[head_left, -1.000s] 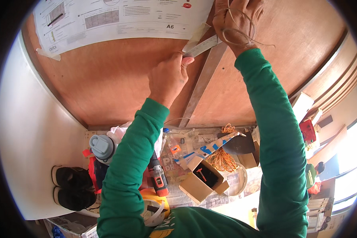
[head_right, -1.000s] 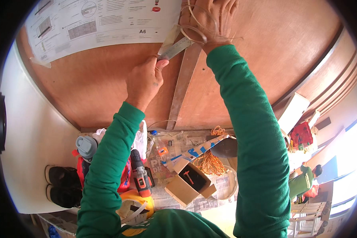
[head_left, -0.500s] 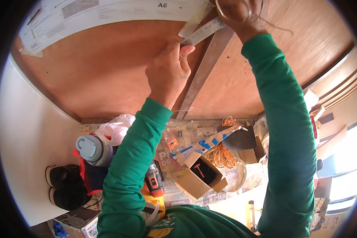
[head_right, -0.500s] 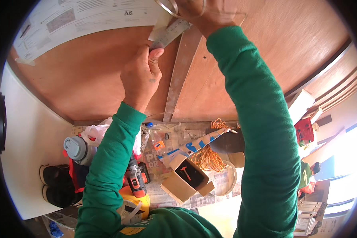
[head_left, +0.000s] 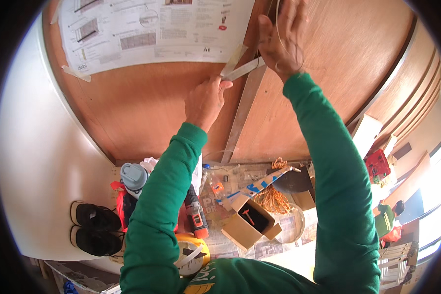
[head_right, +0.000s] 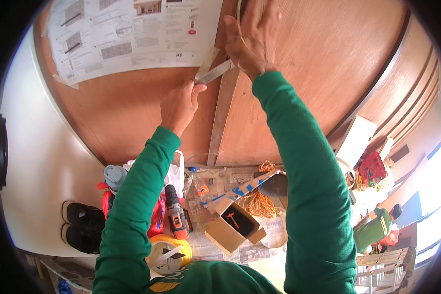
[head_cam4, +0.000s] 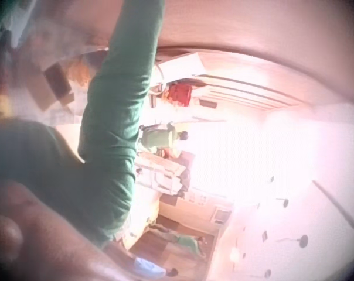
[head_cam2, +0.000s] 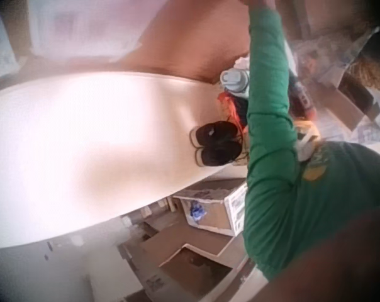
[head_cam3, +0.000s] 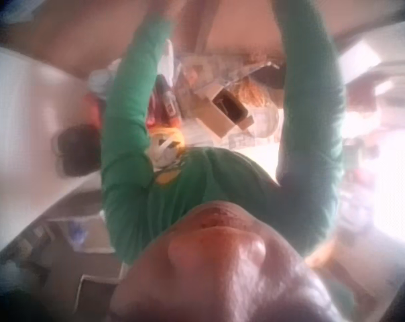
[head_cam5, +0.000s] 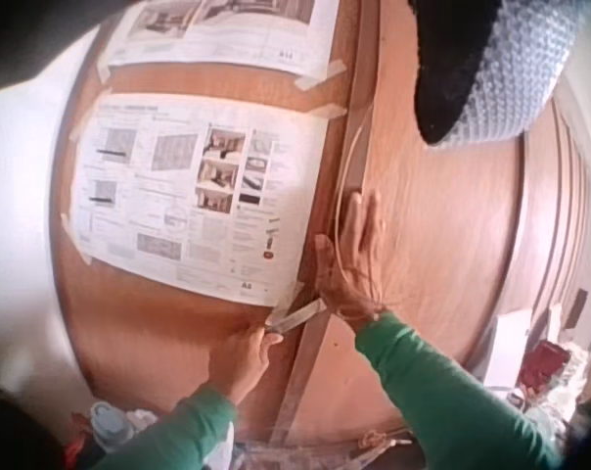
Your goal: The person uses a metal ruler to measure and mark a wooden panel mounted on a wall, referencing a printed instruction sheet. They then pick up a white cabinet door and place it against the wall to check alignment. The person continues to measure and mark the wooden panel with a pencil.
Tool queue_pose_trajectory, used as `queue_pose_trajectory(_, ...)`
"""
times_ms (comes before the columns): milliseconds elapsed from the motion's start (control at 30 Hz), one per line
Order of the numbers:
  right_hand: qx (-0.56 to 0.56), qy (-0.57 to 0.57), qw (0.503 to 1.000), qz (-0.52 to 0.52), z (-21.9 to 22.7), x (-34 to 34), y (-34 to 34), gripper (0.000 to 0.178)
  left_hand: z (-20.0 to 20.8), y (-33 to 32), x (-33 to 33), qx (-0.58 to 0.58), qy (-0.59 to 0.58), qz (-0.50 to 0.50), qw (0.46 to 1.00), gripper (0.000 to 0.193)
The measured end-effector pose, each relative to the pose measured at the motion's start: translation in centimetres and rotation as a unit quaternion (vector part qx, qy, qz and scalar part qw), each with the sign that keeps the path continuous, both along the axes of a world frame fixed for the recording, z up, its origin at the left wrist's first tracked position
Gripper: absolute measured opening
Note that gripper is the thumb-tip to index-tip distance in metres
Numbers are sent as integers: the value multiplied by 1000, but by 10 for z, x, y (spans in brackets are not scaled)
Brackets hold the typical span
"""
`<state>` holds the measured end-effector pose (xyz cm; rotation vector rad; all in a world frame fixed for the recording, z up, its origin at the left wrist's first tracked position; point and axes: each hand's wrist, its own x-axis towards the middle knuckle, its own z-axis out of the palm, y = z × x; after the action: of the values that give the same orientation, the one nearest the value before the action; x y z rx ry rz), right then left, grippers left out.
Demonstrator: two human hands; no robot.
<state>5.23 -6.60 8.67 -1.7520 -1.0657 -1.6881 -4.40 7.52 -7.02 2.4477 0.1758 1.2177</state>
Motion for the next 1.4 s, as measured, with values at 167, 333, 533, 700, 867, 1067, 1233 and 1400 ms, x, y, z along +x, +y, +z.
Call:
queue_pose_trajectory(167, 57, -12, 998, -27, -26, 19, -27, 68, 19, 8, -16, 33, 35, -30, 998, 39)
queue_pose_trajectory(333, 82, 14, 997, 10, -37, 17, -3, 72, 26, 21, -22, 93, 51, -5, 994, 46)
queue_pose_trajectory(533, 98, -58, 993, -29, -41, 23, 3, 66, 21, 21, -19, 110, 62, 0, 992, 46)
queue_pose_trajectory(700, 82, 26, 996, -18, -35, 13, 0, 62, 7, 14, -8, 102, 24, 22, 994, 43)
queue_pose_trajectory(867, 7, 138, 989, 51, -41, 31, -2, 59, -7, 7, -1, 62, 29, 14, 998, 45)
queue_pose_trajectory(1067, -208, 464, 861, 34, -50, 34, -19, 57, -18, -6, 6, 54, 13, 26, 998, 46)
queue_pose_trajectory(1233, -202, 428, 879, 53, -50, 30, -13, 59, -26, -9, 7, 36, 23, 7, 999, 48)
queue_pose_trajectory(1400, -122, 309, 943, 36, -46, 21, -12, 61, -18, 4, 5, 78, 53, -5, 995, 50)
